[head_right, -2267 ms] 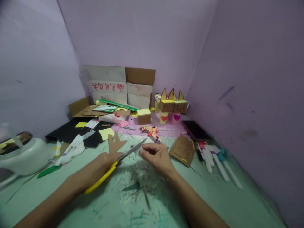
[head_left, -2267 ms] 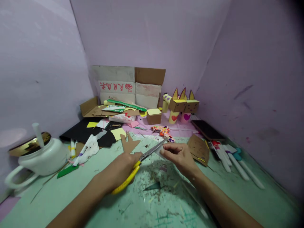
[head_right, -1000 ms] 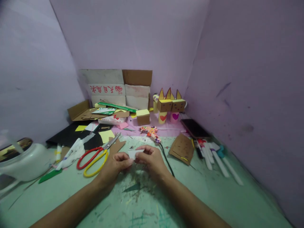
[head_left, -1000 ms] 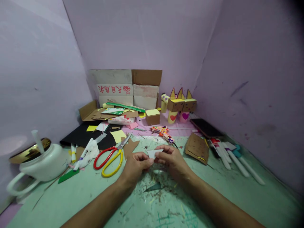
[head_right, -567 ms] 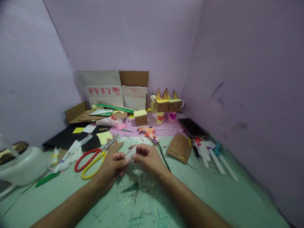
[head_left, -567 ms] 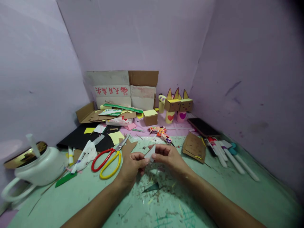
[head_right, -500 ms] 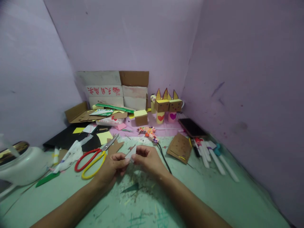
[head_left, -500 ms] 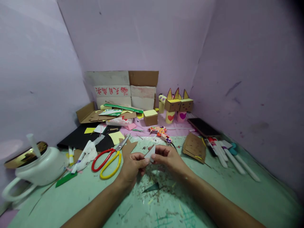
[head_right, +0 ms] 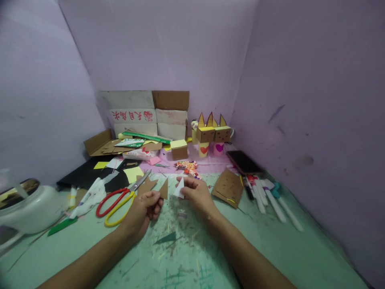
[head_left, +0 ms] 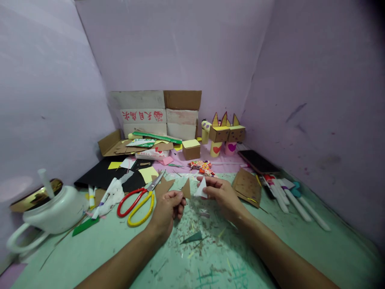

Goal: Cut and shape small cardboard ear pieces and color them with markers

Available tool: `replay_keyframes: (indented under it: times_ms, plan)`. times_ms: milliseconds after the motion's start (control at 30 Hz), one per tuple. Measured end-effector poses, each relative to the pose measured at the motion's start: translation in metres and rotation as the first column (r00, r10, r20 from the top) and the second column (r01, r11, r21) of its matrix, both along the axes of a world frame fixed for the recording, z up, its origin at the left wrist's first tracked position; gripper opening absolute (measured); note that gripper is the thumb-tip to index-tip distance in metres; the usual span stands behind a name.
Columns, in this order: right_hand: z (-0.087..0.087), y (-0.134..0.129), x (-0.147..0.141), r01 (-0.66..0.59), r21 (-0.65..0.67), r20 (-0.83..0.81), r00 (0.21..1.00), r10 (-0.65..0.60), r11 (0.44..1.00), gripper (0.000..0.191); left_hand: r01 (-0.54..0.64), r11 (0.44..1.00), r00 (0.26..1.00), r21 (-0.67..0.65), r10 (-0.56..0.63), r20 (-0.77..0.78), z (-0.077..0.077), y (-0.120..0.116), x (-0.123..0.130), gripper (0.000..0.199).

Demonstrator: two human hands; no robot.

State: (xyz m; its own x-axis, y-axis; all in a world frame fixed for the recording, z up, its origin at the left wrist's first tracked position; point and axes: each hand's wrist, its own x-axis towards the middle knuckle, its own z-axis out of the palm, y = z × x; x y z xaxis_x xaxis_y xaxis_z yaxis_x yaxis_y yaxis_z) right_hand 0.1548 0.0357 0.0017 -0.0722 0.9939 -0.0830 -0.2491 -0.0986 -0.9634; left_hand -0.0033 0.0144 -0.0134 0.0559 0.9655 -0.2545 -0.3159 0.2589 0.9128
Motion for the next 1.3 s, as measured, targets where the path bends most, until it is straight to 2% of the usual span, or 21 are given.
replay_keyframes:
  times_ms: [133, 267, 400, 500, 600, 667, 800, 933, 1300]
  plan:
    - [0.002, -0.002, -0.003, 0.02, -0.055, -0.067, 0.997, -0.024, 0.998, 0.033, 0.024, 1.0, 1.0, 0.002, -0.024, -0.01, 0.0, 0.0, 0.0, 0.029]
    - [-0.002, -0.005, -0.004, -0.1, -0.097, -0.158, 0.984, 0.084, 0.99, 0.033, 0.035, 0.999, 0.999, 0.001, -0.035, 0.005, 0.0, 0.0, 0.0, 0.029]
    - [-0.01, -0.004, -0.003, -0.222, -0.049, -0.192, 0.959, 0.209, 0.974, 0.043, 0.019, 1.0, 1.0, -0.001, -0.019, 0.005, -0.001, 0.001, -0.001, 0.028]
    - [-0.015, -0.001, -0.002, -0.194, -0.031, -0.136, 0.973, 0.188, 0.981, 0.043, 0.019, 1.0, 1.0, -0.008, -0.019, -0.002, -0.001, 0.0, 0.0, 0.029]
    - [-0.016, 0.003, -0.001, -0.165, -0.005, 0.024, 0.986, 0.166, 0.986, 0.029, 0.035, 0.999, 0.999, -0.02, -0.035, -0.029, 0.001, 0.0, 0.0, 0.031]
    - [-0.016, 0.004, 0.0, -0.171, 0.016, 0.087, 0.982, 0.169, 0.985, 0.026, 0.025, 0.999, 0.999, -0.023, -0.026, -0.035, 0.001, 0.0, 0.001, 0.031]
    - [-0.014, 0.002, 0.0, -0.232, 0.037, 0.123, 0.966, 0.226, 0.972, 0.026, 0.003, 1.0, 1.0, -0.027, -0.004, -0.028, 0.002, 0.0, 0.001, 0.031]
    - [-0.013, -0.003, -0.003, -0.308, -0.002, 0.175, 0.937, 0.304, 0.951, 0.025, 0.014, 1.0, 0.999, -0.022, -0.015, -0.035, 0.002, 0.0, 0.001, 0.031]
    - [-0.014, -0.002, -0.004, -0.279, -0.022, 0.197, 0.94, 0.278, 0.96, 0.02, 0.076, 0.997, 0.994, -0.024, -0.077, -0.074, -0.001, 0.0, 0.001, 0.034]
